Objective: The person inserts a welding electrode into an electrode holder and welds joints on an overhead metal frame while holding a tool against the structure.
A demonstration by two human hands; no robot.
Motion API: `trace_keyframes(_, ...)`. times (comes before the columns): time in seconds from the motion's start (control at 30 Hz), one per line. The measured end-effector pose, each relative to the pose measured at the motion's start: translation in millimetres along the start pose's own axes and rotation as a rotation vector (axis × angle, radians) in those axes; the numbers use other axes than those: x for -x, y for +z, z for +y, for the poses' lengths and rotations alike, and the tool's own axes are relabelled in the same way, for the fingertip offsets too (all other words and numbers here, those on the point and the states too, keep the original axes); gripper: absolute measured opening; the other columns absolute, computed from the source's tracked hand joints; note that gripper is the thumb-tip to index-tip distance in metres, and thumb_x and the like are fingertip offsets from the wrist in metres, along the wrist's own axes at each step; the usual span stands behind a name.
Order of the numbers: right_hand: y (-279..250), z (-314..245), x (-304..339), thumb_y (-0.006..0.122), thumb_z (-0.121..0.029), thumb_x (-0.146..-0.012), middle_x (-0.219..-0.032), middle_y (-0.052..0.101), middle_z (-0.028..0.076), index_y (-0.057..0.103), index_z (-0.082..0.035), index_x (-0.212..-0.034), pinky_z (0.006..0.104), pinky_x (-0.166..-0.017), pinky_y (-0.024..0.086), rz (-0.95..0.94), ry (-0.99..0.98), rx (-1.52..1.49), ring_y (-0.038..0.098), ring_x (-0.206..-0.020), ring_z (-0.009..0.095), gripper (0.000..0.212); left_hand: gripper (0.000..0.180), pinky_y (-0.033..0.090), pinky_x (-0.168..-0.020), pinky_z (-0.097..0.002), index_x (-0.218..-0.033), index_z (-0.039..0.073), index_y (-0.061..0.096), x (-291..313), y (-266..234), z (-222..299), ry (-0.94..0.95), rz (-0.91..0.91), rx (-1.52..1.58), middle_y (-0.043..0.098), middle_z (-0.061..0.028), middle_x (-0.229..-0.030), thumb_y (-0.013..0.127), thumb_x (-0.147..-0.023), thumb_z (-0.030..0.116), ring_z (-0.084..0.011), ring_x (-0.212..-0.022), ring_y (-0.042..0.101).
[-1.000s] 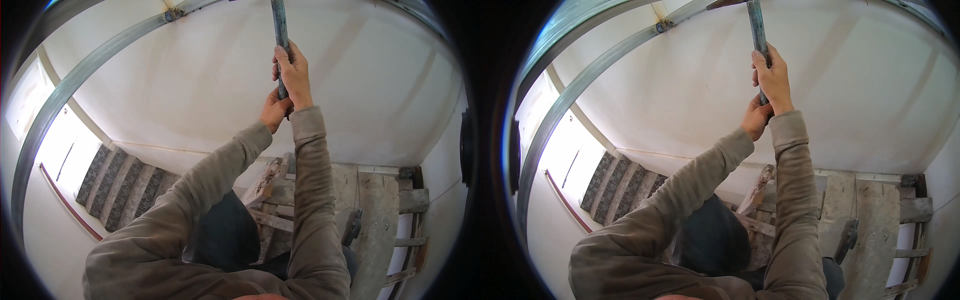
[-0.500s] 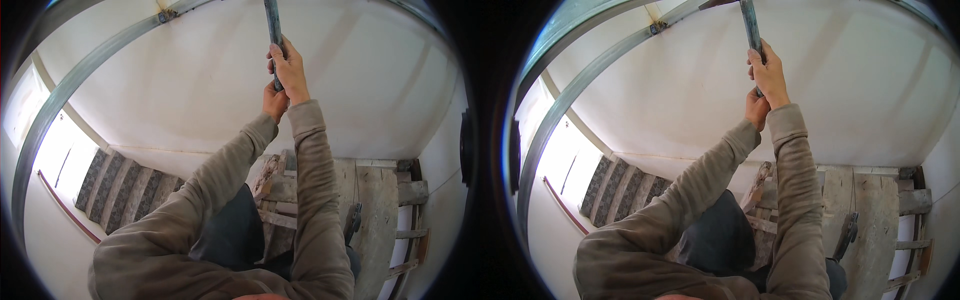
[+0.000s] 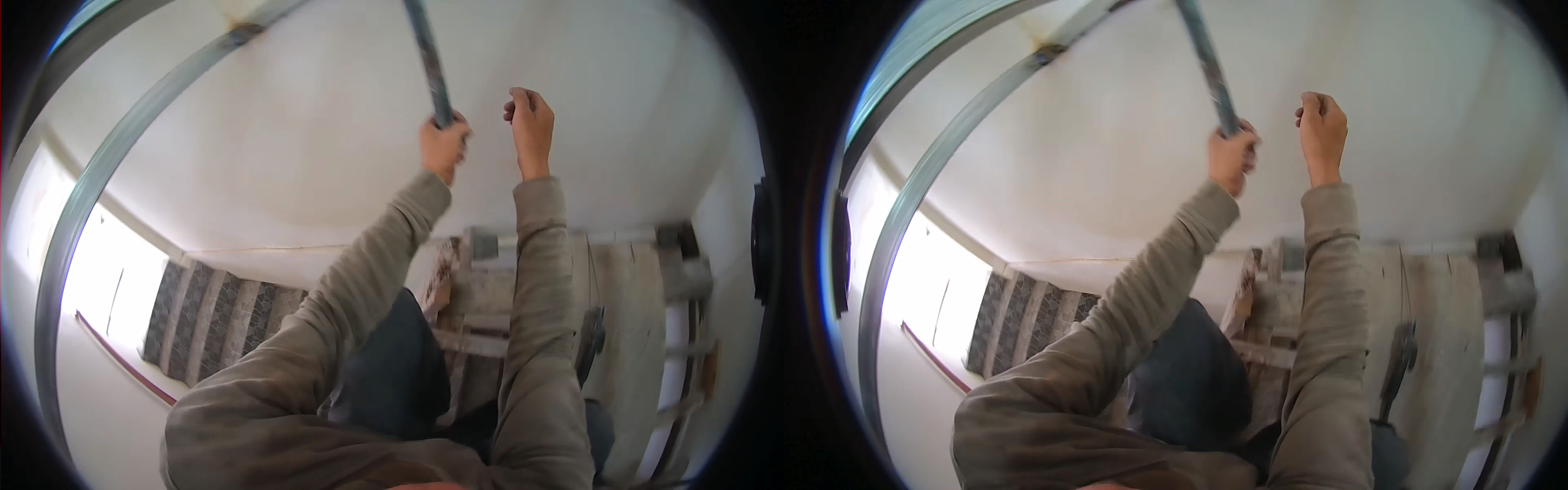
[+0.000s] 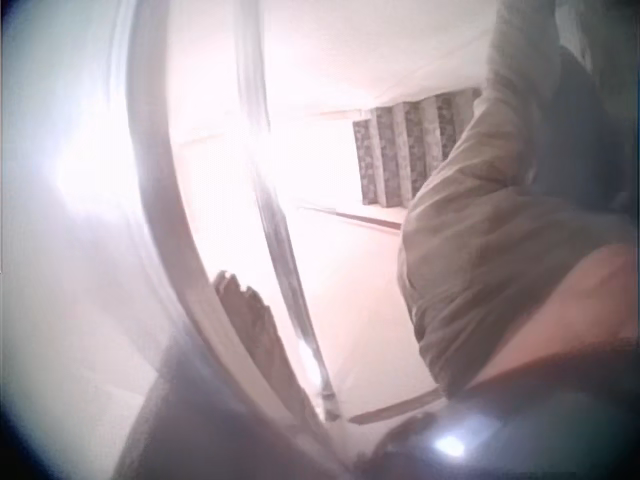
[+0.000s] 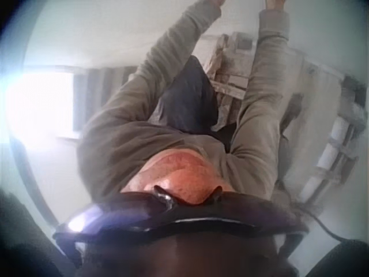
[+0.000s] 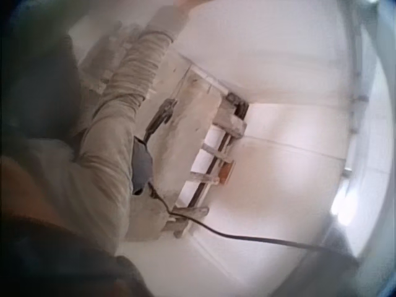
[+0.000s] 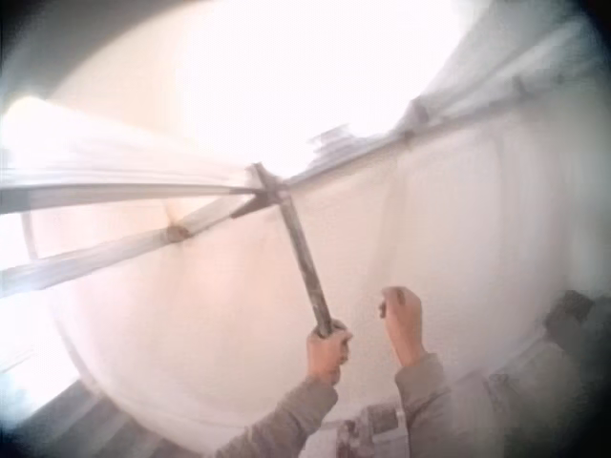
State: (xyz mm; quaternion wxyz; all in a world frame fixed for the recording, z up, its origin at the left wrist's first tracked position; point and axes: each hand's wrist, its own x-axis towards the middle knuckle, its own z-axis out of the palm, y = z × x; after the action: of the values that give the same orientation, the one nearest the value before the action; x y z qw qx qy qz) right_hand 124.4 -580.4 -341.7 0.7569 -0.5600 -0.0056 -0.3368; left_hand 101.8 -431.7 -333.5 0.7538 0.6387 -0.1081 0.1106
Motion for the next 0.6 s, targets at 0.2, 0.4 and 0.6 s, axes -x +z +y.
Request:
trace_keyframes(0.2,-104,88,30,0.059,-0.025,-0.088,-0.103,0.071,0.025,0.073,-0.002,-0.102,0.048,-0.091,0.053,0.356,0.218,0.872,0.067,-0.1,0.043,0.031,0.008,0.028,-0.041,-0.0242,-0.084,0.006,0.059,-38,-29,13,0.14,-0.029,-0.04,0.048,0.0016,-0.064,0.064,-0.083,0.0,-0.0068,-0.047,0.04)
trace_keyframes(0.4,-277,110,124,0.068,-0.027,-0.084,-0.131,0.056,0.022,0.058,0.0,-0.128,0.0469,-0.111,0.037,0.665,0.577,1.275,0.051,-0.127,0.037,0.052,0.019,0.025,-0.045,-0.0266,-0.096,-0.001,0.059,-15,-6,-10,0.013,-0.073,0.051,0.043,-0.0019,-0.064,0.064,-0.079,-0.007,-0.0106,-0.049,0.037)
trace_keyframes(0.6,-423,48,194,0.081,-0.041,-0.071,-0.144,0.05,0.025,0.059,-0.003,-0.134,0.0504,-0.099,0.047,0.143,1.071,1.126,0.056,-0.121,0.044,0.077,0.016,0.03,-0.049,-0.0265,-0.102,-0.008,0.065,-53,-19,-18,0.032,-0.107,0.091,0.044,-0.0029,-0.067,0.057,-0.088,-0.007,-0.0123,-0.055,0.038)
